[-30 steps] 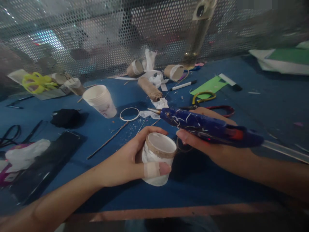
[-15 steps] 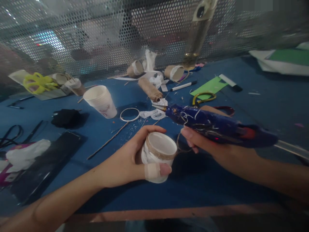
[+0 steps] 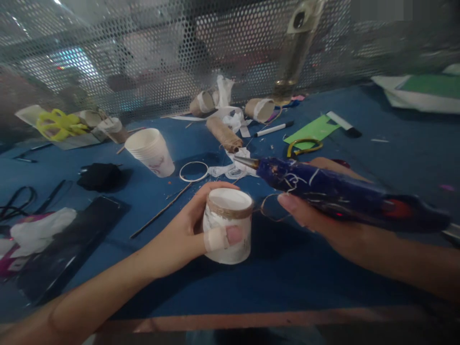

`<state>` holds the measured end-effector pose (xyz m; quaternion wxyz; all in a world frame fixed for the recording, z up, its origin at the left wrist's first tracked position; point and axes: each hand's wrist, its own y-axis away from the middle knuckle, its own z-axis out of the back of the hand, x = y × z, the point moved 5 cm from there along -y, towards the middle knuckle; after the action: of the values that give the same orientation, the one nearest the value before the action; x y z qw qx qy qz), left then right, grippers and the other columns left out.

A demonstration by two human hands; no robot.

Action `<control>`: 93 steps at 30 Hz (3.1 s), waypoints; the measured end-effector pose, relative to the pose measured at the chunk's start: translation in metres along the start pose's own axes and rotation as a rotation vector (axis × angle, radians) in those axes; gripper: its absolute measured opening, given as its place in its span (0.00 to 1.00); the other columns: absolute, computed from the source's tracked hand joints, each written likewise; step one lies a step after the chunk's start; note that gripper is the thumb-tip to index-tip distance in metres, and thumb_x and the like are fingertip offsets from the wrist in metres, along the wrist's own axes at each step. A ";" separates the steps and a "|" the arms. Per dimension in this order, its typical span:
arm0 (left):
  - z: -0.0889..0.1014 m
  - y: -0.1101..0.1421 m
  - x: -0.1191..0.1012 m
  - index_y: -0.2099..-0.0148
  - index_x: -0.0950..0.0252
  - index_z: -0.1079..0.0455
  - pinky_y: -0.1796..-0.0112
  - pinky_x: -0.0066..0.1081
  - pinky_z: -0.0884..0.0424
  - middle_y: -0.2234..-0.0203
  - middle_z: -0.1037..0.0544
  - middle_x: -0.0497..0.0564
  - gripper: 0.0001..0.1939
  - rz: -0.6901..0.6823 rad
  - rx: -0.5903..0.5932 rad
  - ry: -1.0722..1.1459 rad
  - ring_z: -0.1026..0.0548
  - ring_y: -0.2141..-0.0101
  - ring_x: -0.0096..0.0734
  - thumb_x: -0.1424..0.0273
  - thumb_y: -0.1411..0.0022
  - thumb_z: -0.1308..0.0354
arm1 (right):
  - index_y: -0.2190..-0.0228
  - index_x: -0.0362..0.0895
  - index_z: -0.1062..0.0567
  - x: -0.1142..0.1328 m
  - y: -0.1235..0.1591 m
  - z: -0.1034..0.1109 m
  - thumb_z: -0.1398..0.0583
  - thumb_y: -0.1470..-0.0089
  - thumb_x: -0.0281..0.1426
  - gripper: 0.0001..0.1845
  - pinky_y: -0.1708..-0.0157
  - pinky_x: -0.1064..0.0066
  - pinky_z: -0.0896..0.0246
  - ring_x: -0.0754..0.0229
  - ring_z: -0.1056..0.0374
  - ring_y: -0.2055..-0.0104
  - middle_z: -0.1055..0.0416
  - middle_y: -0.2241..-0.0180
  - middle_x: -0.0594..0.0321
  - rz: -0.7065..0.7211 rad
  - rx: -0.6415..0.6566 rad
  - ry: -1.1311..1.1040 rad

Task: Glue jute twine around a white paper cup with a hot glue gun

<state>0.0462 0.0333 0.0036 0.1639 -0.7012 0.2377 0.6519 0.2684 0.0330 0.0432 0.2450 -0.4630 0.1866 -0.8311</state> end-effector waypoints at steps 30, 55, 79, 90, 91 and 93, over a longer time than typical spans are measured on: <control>0.008 0.008 -0.015 0.32 0.57 0.34 0.47 0.54 0.28 0.49 0.20 0.57 0.40 -0.132 -0.125 0.295 0.22 0.50 0.56 0.53 0.45 0.32 | 0.70 0.51 0.30 -0.002 0.002 0.000 0.36 0.42 0.26 0.10 0.76 0.66 0.38 0.63 0.34 0.74 0.31 0.72 0.71 0.124 0.163 -0.209; 0.016 0.008 -0.007 0.32 0.54 0.34 0.48 0.47 0.26 0.47 0.20 0.57 0.35 -0.171 -0.096 -0.009 0.23 0.51 0.50 0.57 0.39 0.32 | 0.68 0.53 0.34 0.003 0.008 0.004 0.37 0.42 0.24 0.13 0.69 0.66 0.38 0.60 0.32 0.69 0.33 0.70 0.69 0.232 0.217 0.048; 0.015 0.009 -0.010 0.34 0.49 0.34 0.45 0.46 0.29 0.47 0.21 0.52 0.29 -0.227 -0.058 -0.008 0.25 0.48 0.48 0.60 0.36 0.34 | 0.67 0.54 0.35 0.000 0.016 0.003 0.37 0.41 0.32 0.09 0.74 0.66 0.41 0.62 0.33 0.72 0.31 0.69 0.70 0.293 0.264 0.113; 0.019 0.007 -0.012 0.34 0.53 0.32 0.52 0.41 0.24 0.51 0.20 0.54 0.31 -0.253 -0.058 -0.036 0.22 0.54 0.44 0.65 0.38 0.30 | 0.72 0.51 0.40 0.002 0.020 -0.005 0.47 0.29 0.34 0.15 0.71 0.63 0.50 0.60 0.40 0.74 0.37 0.73 0.69 0.168 0.032 0.156; 0.019 0.007 -0.012 0.34 0.53 0.32 0.52 0.41 0.24 0.51 0.20 0.55 0.32 -0.267 -0.055 -0.036 0.22 0.54 0.45 0.64 0.39 0.30 | 0.72 0.51 0.40 0.002 0.020 -0.004 0.47 0.30 0.33 0.15 0.71 0.64 0.49 0.61 0.40 0.74 0.37 0.73 0.70 0.168 0.035 0.178; 0.021 0.007 -0.011 0.34 0.54 0.32 0.52 0.42 0.24 0.50 0.20 0.56 0.33 -0.283 -0.055 -0.036 0.22 0.54 0.45 0.64 0.40 0.29 | 0.71 0.51 0.41 0.004 0.020 -0.003 0.47 0.30 0.33 0.14 0.71 0.65 0.49 0.62 0.40 0.73 0.38 0.72 0.70 0.174 0.039 0.220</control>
<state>0.0244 0.0401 0.0135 0.2392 -0.7200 0.1158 0.6410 0.2688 0.0147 0.0338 0.3032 -0.3461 0.2354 -0.8561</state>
